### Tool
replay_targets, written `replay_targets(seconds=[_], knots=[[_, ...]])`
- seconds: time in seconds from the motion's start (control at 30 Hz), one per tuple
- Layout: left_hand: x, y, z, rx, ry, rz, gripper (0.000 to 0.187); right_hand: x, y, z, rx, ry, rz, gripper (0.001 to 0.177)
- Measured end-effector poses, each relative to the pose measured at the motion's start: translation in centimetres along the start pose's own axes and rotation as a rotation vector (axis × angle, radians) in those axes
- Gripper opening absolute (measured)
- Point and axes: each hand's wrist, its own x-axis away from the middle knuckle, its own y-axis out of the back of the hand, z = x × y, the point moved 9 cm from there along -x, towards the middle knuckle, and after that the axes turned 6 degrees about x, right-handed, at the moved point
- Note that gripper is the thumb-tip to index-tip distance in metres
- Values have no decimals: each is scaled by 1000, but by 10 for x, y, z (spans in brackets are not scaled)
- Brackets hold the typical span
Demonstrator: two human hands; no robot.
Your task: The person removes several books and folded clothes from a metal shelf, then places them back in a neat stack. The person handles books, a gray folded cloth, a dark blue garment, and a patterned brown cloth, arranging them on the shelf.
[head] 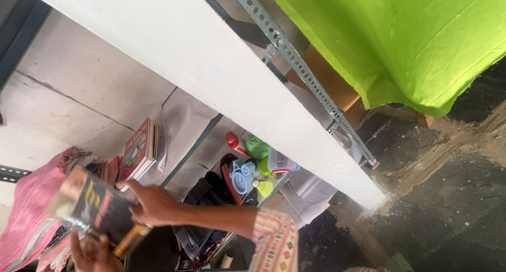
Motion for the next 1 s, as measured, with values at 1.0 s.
replay_targets(seconds=[1.0], knots=[[-161,-92,141,-350,389,262,36,-156,66,-87,596,-160,-180,19]])
